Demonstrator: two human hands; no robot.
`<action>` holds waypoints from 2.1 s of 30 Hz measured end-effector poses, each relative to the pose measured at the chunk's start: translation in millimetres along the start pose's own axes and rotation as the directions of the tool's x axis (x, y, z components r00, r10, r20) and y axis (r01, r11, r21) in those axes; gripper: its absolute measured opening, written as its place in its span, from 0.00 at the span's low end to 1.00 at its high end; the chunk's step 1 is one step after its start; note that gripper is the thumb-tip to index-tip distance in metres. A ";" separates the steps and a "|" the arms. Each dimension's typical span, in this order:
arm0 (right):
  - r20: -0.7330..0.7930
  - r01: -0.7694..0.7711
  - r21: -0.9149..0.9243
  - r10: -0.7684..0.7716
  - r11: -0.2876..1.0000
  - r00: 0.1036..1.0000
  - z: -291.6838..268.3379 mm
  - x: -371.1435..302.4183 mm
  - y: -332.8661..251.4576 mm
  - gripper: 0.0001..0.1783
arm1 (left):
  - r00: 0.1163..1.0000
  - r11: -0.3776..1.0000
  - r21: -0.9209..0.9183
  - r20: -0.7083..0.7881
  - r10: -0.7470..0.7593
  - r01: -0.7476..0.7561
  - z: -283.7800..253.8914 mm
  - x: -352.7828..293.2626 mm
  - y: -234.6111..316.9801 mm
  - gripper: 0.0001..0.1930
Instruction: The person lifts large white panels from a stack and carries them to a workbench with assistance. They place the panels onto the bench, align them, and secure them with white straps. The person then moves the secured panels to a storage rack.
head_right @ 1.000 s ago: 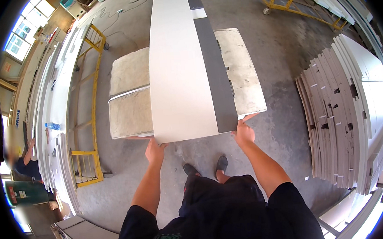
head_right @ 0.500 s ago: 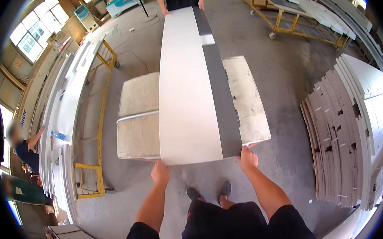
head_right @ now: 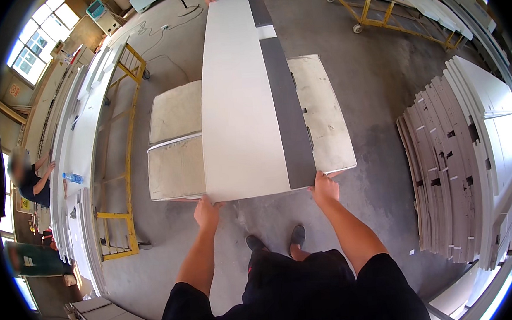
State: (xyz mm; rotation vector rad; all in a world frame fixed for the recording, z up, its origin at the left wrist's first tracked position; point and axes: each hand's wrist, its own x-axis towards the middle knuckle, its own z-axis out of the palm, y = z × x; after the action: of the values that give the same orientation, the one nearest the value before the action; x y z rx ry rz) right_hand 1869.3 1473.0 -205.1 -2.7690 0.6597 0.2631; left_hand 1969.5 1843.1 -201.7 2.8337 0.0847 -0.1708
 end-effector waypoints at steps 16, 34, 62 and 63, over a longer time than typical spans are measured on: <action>-0.027 -0.033 -0.014 0.032 0.999 0.999 0.0 2.0 -3.4 0.26 | 1.000 1.000 0.016 -0.019 0.016 -0.016 10.1 9.3 -6.8 0.28; -0.020 -0.104 0.041 0.104 0.994 0.994 8.1 1.0 -7.4 0.24 | 0.960 0.989 0.101 0.268 0.076 -0.107 -39.0 32.9 -2.3 0.26; 0.069 -0.505 0.031 0.502 0.863 0.862 -24.1 -1.5 -49.1 0.29 | 0.712 -0.134 -0.870 0.469 -0.523 0.475 -49.2 410.0 -234.7 0.13; 0.063 -0.520 0.043 0.517 0.853 0.854 -26.3 -4.1 -49.4 0.28 | 0.763 -0.232 -0.915 0.403 -0.505 0.329 -63.6 411.4 -217.4 0.11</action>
State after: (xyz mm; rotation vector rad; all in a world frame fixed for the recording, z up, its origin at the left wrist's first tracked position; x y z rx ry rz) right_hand 1891.6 1508.8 -167.9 -2.4639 1.3753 0.4102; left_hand 2367.6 2086.0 -257.0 1.0750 0.8754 -0.0113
